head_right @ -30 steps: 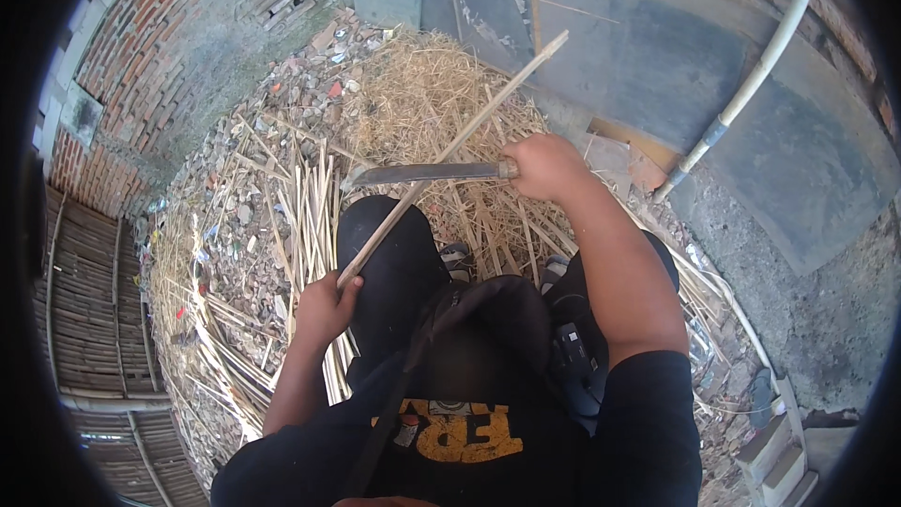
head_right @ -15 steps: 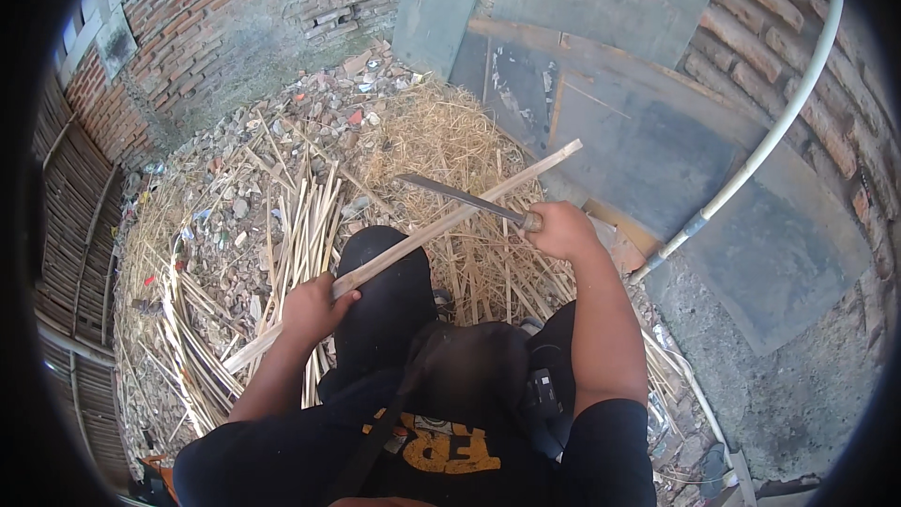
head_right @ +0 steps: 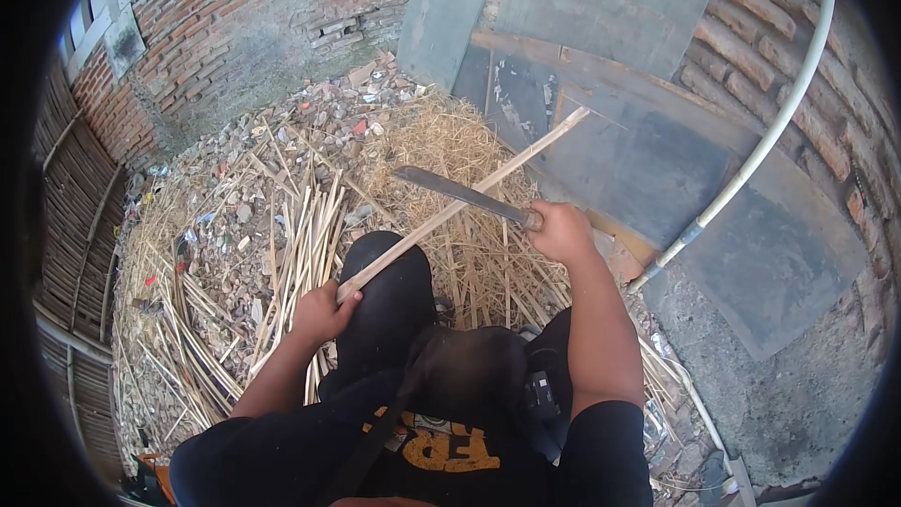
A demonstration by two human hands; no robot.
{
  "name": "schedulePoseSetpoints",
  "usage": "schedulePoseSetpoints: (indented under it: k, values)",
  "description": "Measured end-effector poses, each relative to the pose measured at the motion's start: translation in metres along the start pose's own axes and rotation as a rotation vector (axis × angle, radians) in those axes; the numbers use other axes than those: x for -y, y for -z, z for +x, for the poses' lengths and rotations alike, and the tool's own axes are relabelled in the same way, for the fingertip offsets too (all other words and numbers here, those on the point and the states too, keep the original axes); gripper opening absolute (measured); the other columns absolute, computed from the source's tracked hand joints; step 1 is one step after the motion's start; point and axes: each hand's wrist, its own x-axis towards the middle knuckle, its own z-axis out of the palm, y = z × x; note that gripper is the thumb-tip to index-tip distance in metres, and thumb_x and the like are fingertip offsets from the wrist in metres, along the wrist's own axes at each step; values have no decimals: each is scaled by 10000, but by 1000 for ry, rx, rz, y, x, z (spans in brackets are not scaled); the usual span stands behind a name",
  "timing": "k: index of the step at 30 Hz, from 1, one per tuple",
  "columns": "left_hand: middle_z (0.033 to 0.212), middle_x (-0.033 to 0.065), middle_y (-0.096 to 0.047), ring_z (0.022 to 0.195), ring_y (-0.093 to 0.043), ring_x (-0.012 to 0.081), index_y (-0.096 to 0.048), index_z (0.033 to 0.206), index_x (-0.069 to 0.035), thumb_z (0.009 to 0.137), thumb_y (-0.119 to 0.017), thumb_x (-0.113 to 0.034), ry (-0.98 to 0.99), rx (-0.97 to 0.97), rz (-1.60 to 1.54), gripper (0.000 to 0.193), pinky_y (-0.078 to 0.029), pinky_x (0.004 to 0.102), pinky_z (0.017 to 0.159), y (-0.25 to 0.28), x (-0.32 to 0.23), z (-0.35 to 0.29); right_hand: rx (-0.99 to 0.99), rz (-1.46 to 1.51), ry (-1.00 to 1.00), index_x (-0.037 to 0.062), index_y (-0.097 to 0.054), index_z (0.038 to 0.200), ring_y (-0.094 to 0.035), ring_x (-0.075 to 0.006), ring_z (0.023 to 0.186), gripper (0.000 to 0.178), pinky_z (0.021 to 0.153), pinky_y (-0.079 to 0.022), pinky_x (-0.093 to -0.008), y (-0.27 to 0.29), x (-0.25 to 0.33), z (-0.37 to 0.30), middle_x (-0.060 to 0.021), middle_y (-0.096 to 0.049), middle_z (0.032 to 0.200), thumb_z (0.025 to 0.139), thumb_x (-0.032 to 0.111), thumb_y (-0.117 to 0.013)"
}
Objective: The person uses a blade to shave thin layers off a piece of bamboo by hand.
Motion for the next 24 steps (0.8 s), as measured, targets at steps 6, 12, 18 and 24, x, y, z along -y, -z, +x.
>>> schedulePoseSetpoints:
  k: [6, 12, 18, 24]
  values:
    - [707, 252, -645, 734, -662, 459, -602, 813, 8, 907, -599, -635, -21, -60, -163, 650, -500, 511, 664, 23, 13, 2, -94, 23, 81, 114, -711, 958, -656, -398, 775, 249, 682, -515, -466, -2, -1, 5, -185, -671, 785, 730, 207, -746]
    - [624, 212, -594, 620, -619, 427, -561, 742, 7, 871, -668, -630, -67, -129, -107, 658, -483, 475, 594, 39, 45, 12, -143, 74, 3, 98, -710, 982, -655, -398, 769, 276, 672, -511, -452, 9, -19, 4, -189, -674, 804, 717, 168, -742]
    - [576, 178, -541, 535, -548, 367, -523, 719, -5, 873, -707, -580, -72, -188, -119, 623, -441, 444, 538, 29, 66, 8, -173, 95, 4, 82, -708, 1009, -661, -396, 791, 310, 687, -516, -451, 12, -18, 2, -188, -680, 817, 707, 144, -740]
    - [587, 134, -550, 554, -529, 231, -548, 751, 8, 926, -640, -591, -97, -122, -276, 631, -441, 402, 556, 23, 56, 5, -92, 86, 82, 81, -703, 992, -665, -395, 817, 307, 713, -526, -467, 7, -9, -1, -175, -692, 850, 687, 117, -716]
